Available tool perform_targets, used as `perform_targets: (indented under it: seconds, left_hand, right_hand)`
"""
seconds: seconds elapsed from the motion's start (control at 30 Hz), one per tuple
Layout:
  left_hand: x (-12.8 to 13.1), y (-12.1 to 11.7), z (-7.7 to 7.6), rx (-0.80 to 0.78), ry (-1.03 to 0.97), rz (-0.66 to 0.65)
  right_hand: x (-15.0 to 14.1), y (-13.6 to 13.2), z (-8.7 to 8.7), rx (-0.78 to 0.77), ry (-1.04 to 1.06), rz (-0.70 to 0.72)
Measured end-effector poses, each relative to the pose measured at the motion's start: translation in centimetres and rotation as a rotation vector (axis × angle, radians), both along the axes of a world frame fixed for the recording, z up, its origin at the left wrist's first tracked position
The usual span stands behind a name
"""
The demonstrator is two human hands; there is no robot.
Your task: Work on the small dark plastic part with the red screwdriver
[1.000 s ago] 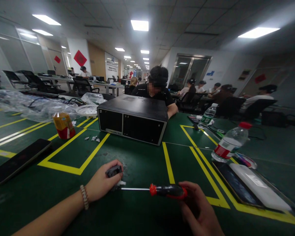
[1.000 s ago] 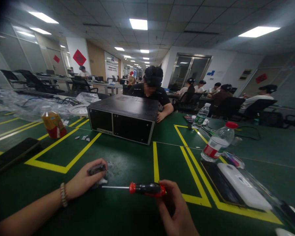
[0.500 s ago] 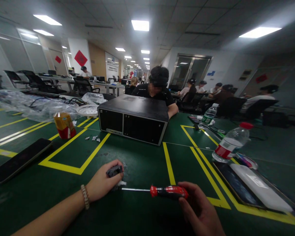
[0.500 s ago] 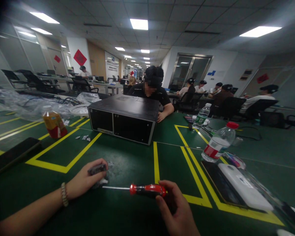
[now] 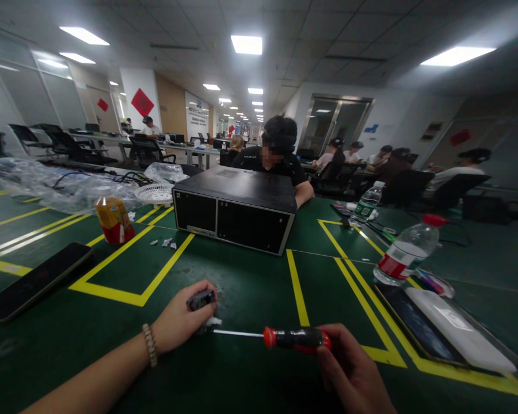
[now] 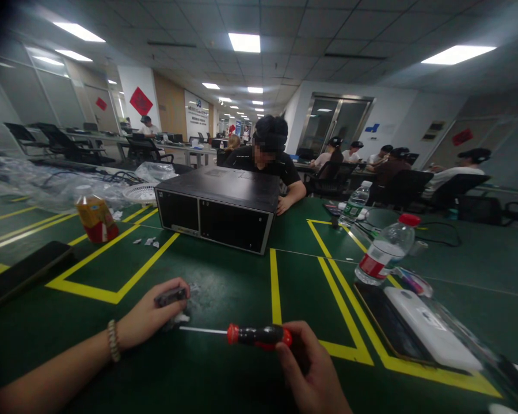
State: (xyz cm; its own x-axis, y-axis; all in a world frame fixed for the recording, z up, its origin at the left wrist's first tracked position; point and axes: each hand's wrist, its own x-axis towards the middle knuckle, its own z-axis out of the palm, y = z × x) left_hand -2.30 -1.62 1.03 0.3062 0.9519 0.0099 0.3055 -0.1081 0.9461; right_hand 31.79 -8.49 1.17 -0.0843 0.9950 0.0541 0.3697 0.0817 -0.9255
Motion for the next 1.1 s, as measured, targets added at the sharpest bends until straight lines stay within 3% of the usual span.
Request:
perform_targets:
  seconds: [0.3,0.5,0.7,1.1]
  left_hand:
    - [0.08,0.12,-0.28,0.015,0.007,0.027]
    - [-0.05,0.19,-0.34,-0.009,-0.009,0.006]
    - [-0.13,0.15,-0.19,-0.011,0.008,-0.005]
    - [0.04,0.09,0.02,-0.001,0.008,-0.01]
  right_hand:
    - [-0.03,-0.45,-1.05,0.088,0.007,-0.046]
    - [0.58,0.07,-0.48,0.026,-0.056,0.011]
    - [-0.01,-0.11,-0.64,0.067,-0.042,-0.1]
    - [-0.11,-0.32,-0.47,0.095,-0.005,-0.135]
